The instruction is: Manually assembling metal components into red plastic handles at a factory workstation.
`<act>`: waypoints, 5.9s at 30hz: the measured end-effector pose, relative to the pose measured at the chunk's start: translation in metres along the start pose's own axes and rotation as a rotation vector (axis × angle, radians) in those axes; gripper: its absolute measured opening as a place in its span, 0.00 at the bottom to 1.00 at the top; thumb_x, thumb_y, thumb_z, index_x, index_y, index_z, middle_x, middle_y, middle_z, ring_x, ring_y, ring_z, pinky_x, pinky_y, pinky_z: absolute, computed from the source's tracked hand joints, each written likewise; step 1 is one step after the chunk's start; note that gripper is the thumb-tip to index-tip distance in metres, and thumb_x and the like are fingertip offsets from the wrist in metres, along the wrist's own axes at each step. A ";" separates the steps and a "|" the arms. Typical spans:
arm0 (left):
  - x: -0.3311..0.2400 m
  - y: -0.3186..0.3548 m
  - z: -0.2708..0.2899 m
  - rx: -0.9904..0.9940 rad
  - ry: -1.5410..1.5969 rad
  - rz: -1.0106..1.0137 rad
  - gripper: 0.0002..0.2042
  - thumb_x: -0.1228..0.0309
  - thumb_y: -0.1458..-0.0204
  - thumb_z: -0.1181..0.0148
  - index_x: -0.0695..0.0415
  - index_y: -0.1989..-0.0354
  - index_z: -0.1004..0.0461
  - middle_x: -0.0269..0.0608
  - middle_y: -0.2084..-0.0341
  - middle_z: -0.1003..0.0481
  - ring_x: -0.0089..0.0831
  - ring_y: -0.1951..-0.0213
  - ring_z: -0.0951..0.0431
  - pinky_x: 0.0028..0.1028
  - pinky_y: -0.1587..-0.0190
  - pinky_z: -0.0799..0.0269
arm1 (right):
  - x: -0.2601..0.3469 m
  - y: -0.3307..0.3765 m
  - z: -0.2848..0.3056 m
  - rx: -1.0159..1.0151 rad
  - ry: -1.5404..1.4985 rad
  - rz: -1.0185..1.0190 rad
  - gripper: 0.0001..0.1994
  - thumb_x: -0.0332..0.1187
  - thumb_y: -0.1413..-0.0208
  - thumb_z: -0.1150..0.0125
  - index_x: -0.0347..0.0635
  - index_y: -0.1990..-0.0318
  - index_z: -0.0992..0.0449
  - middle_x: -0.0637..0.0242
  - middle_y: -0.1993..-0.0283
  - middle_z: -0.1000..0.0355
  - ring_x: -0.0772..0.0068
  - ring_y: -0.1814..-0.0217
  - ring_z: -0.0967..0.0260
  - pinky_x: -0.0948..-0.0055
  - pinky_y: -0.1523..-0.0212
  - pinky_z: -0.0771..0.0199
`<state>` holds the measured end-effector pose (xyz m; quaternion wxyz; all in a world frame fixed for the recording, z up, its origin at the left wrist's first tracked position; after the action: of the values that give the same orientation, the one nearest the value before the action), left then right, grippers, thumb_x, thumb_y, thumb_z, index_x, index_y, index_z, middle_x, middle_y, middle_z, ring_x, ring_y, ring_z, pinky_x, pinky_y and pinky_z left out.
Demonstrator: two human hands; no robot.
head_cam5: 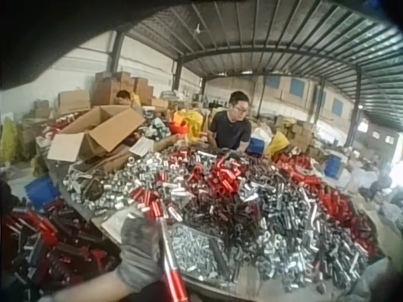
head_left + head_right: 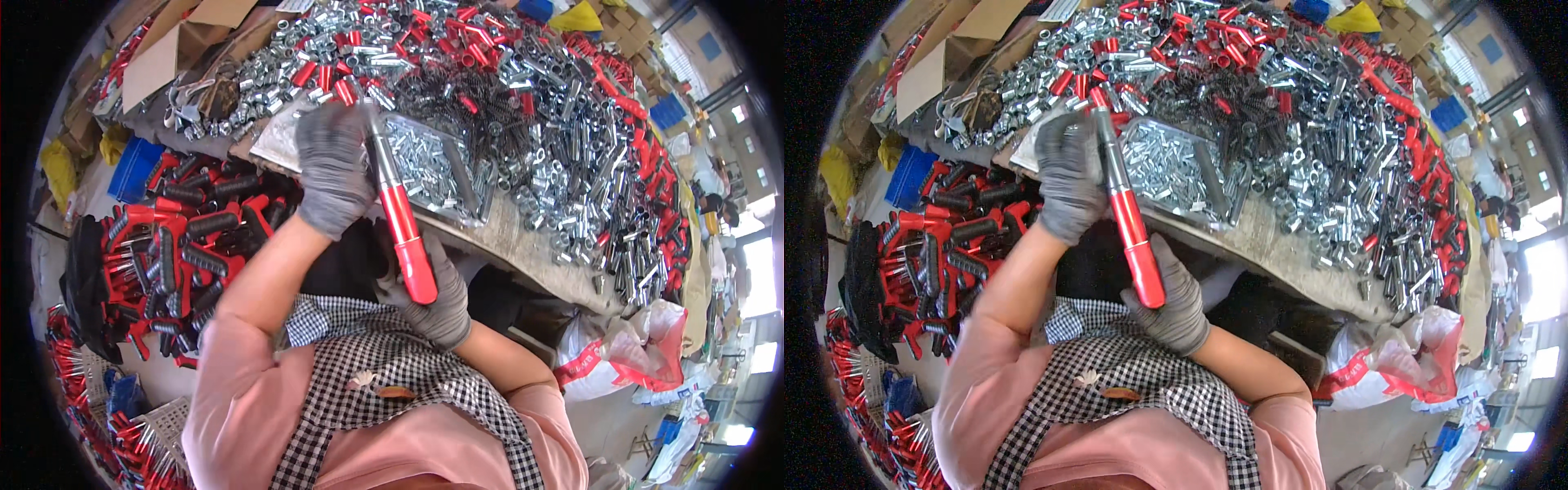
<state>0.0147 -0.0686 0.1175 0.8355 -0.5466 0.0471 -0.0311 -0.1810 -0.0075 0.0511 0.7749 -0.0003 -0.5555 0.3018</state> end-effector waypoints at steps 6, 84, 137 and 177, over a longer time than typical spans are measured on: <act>0.016 0.045 -0.010 0.342 1.772 1.444 0.25 0.47 0.46 0.51 0.56 0.50 0.36 0.36 0.75 0.30 0.26 0.80 0.28 0.27 0.80 0.29 | 0.007 -0.055 0.005 0.609 0.349 0.467 0.41 0.42 0.65 0.30 0.38 0.41 0.39 0.49 0.55 0.33 0.47 0.57 0.32 0.59 0.58 0.29; 0.034 0.100 0.045 0.762 1.640 0.731 0.30 0.53 0.42 0.51 0.57 0.36 0.47 0.33 0.67 0.27 0.20 0.67 0.29 0.24 0.64 0.32 | 0.006 -0.181 -0.024 1.211 -0.363 -0.009 0.39 0.33 0.61 0.31 0.41 0.39 0.42 0.54 0.39 0.42 0.62 0.38 0.42 0.62 0.39 0.42; -0.025 0.113 0.027 1.037 1.347 0.450 0.24 0.51 0.49 0.44 0.59 0.52 0.30 0.51 0.66 0.25 0.44 0.61 0.23 0.35 0.58 0.29 | 0.034 -0.083 0.074 0.555 0.384 -0.133 0.24 0.38 0.53 0.38 0.44 0.46 0.30 0.62 0.66 0.24 0.59 0.61 0.27 0.60 0.46 0.38; -0.010 0.096 0.028 1.258 1.358 0.234 0.18 0.62 0.55 0.32 0.59 0.60 0.26 0.39 0.69 0.24 0.27 0.66 0.24 0.27 0.59 0.29 | -0.018 -0.064 0.008 0.456 -0.356 0.129 0.41 0.47 0.78 0.22 0.39 0.50 0.28 0.55 0.40 0.39 0.56 0.39 0.40 0.63 0.39 0.41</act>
<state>0.0081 -0.0033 0.0410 0.7693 0.1501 0.5547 -0.2793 -0.1619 -0.0707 0.0604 0.6246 0.1916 -0.5992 0.4628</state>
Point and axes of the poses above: each hand's wrist, its own y-axis away from the middle knuckle, its own z-axis out of the back of the hand, x = y × z, the point moved 1 cm from there along -y, towards the middle knuckle
